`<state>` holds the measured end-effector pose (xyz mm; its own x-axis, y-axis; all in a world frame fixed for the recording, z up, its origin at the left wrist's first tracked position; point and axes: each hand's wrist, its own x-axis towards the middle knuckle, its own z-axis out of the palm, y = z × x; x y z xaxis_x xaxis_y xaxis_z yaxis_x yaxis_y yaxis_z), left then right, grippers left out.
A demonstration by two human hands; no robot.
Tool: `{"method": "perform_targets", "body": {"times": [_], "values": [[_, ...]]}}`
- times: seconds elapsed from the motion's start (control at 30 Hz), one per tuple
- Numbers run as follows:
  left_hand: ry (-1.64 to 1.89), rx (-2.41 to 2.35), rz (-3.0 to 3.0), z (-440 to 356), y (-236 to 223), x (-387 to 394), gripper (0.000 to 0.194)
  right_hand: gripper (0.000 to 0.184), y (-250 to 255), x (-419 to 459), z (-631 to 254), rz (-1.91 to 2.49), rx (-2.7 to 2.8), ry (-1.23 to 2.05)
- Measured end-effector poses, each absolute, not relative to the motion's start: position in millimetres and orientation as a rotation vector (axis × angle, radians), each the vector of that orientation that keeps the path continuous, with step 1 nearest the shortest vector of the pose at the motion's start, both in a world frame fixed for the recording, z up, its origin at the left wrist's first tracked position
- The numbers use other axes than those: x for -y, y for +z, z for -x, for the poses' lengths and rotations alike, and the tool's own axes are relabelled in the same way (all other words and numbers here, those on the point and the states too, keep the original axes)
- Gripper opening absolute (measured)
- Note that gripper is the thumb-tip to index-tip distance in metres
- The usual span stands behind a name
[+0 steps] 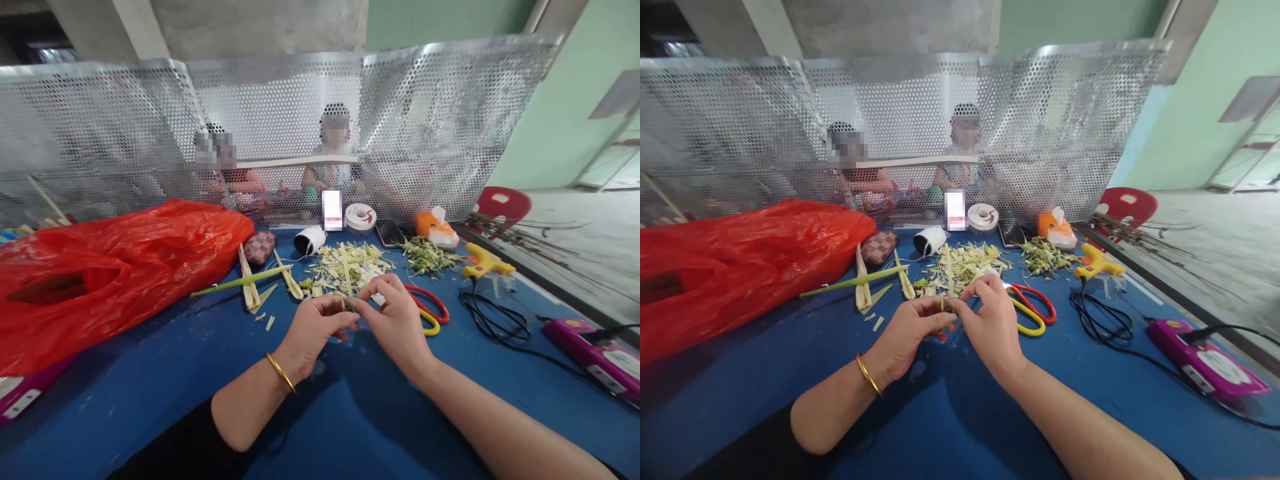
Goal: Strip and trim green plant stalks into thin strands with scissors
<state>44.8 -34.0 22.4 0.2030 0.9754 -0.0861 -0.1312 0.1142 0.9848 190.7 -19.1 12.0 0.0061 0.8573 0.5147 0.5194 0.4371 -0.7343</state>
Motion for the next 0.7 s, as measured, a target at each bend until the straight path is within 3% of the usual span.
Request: {"method": "perform_targets", "body": {"times": [0.13,0.5,0.7], "values": [[1.127,-1.091,-1.088,-46.1,18.3,33.7,0.016,0.025,7.4,16.5,-187.5,1.214,1.656,0.506],[1.228,-1.149,-0.939,-41.1,22.4,27.1,0.019,0.014,9.9,21.0,-186.8,1.149,1.635,1.014],[1.175,-1.165,-0.986,-42.5,25.4,29.8,0.019,0.02,12.4,15.2,-187.2,1.093,1.427,0.981]]}}
